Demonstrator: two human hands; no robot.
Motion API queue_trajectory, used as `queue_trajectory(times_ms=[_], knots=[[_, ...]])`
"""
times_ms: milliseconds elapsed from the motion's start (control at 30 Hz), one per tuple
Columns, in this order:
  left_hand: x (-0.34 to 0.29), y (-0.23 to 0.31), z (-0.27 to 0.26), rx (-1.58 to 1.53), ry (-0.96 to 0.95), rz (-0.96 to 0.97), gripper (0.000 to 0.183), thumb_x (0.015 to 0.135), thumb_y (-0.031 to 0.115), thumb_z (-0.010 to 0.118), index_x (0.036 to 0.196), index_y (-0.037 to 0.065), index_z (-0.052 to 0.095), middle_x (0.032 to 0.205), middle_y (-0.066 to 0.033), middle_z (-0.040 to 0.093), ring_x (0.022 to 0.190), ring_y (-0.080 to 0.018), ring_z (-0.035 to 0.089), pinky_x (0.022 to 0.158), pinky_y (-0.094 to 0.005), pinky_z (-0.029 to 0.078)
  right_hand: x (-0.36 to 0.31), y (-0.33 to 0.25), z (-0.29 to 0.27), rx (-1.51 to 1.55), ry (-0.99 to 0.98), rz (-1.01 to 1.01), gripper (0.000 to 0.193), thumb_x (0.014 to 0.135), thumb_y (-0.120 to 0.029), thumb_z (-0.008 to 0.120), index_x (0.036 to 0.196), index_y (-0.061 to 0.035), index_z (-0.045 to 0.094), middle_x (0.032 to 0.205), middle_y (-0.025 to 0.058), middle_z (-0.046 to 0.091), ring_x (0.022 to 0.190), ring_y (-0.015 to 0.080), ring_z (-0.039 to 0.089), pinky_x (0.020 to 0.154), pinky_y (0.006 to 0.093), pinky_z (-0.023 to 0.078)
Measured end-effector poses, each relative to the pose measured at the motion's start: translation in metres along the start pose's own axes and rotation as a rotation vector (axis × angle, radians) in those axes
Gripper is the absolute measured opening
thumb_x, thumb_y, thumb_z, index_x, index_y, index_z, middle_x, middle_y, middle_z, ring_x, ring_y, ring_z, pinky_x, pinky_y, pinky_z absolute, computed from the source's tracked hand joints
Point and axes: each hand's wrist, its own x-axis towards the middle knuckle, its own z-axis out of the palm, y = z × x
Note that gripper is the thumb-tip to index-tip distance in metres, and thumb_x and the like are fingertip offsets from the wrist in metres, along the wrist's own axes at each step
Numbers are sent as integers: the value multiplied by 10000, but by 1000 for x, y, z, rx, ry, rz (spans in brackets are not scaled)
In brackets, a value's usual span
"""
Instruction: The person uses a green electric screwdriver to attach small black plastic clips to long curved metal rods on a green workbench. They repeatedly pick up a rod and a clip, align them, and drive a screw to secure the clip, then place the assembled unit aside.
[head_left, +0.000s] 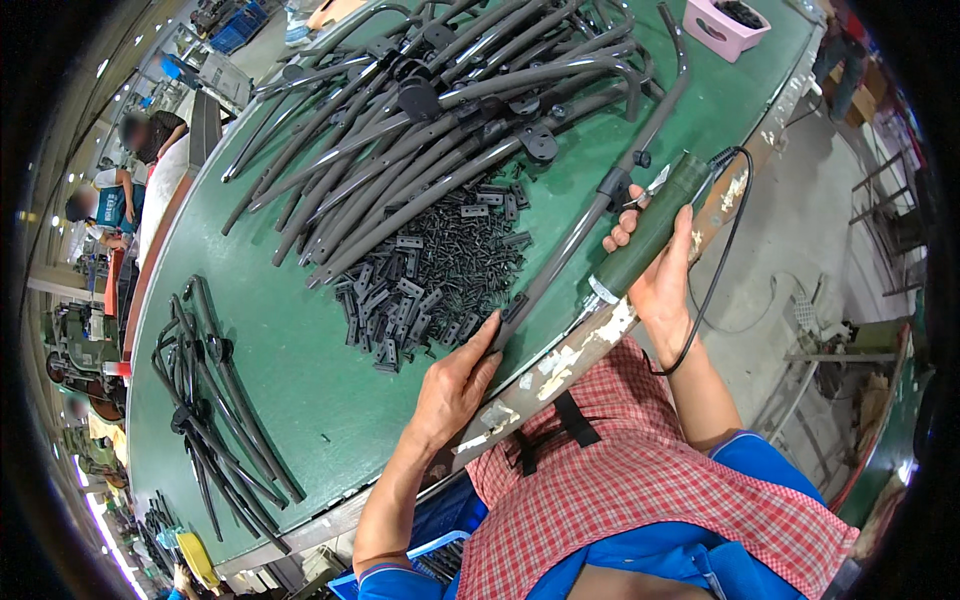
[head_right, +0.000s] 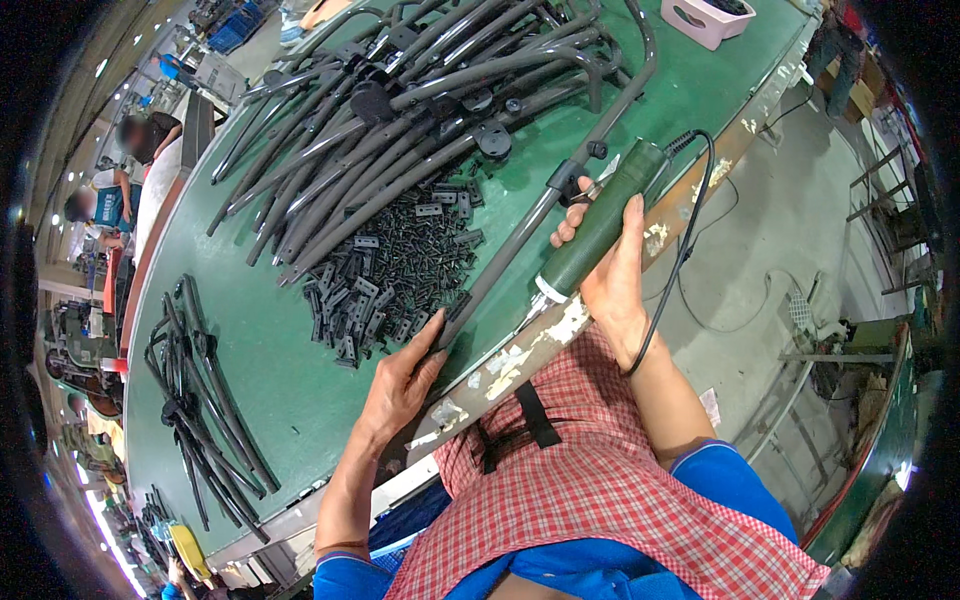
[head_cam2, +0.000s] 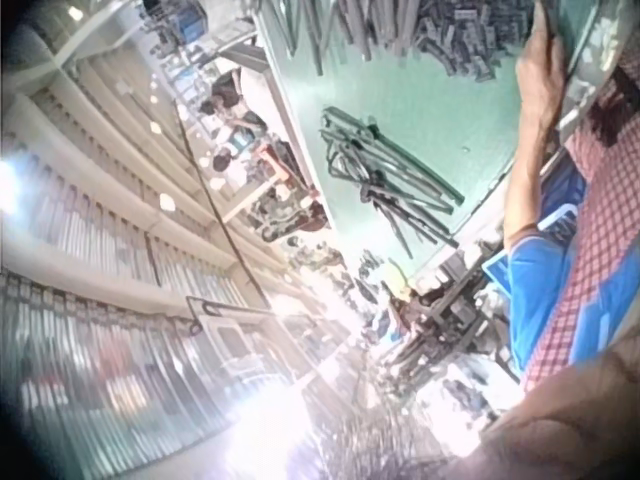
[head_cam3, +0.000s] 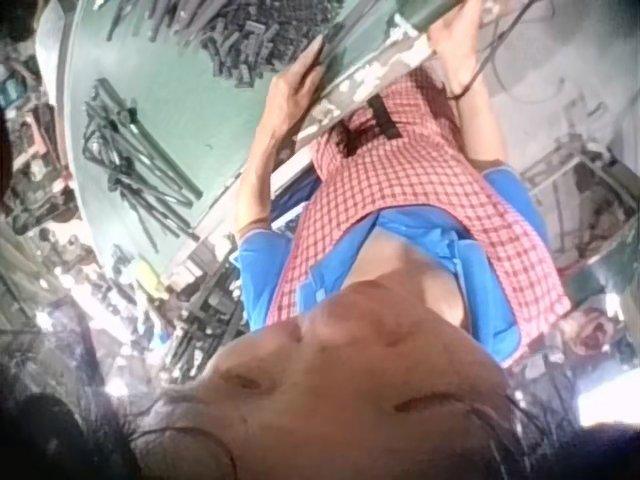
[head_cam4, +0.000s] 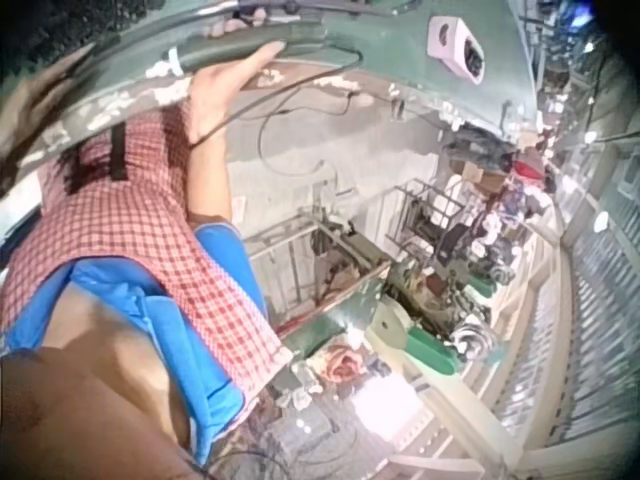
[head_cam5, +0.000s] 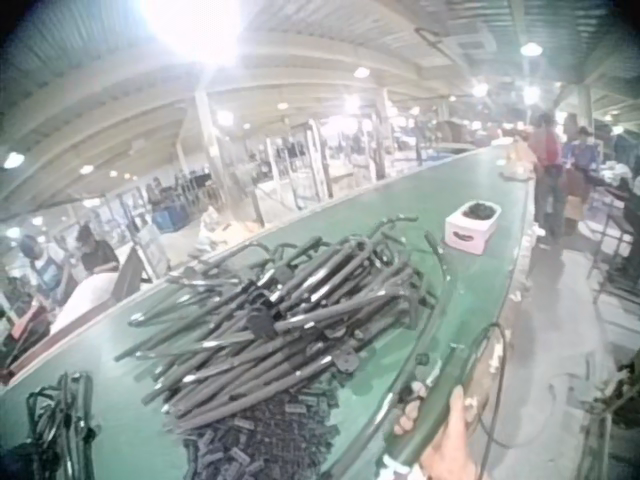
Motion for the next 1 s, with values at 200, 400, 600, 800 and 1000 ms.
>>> queue_trajectory(times_ms=[200,400,600,800,1000], knots=[[0,-1,2,-26,21,-24,484,914,136,587,1378,109,451,1191,-242,589,1065,-368,605,878,-371,486,0,-1,2,3,5,4,653,933,-603,407,1250,-33,437,816,38,492,749,166,482,747,328,436],[-73,-30,-47,174,576,-147,403,912,137,581,1300,52,512,859,-91,645,709,-166,610,618,-280,479,2,0,-3,89,-10,15,642,939,-591,402,1276,-44,401,798,46,476,735,170,463,717,322,418],[-180,-97,-157,-139,1026,-804,258,961,345,493,890,103,549,525,42,386,372,-70,359,331,-226,270,2,0,2,108,47,55,647,937,-598,393,1267,-42,410,784,33,487,712,171,468,711,330,416],[-227,-107,-217,927,220,-1194,465,808,457,597,773,3,693,743,-213,653,799,-366,656,734,-472,504,-3,-2,3,111,97,37,621,938,-599,394,1248,-63,450,773,14,477,698,141,454,692,311,406],[59,-58,-219,718,538,-43,325,873,164,590,1182,64,594,1124,-161,590,1027,-348,565,874,-397,457,1,-4,6,142,162,18,611,935,-599,403,1233,-69,457,757,8,466,692,147,446,681,320,404]])
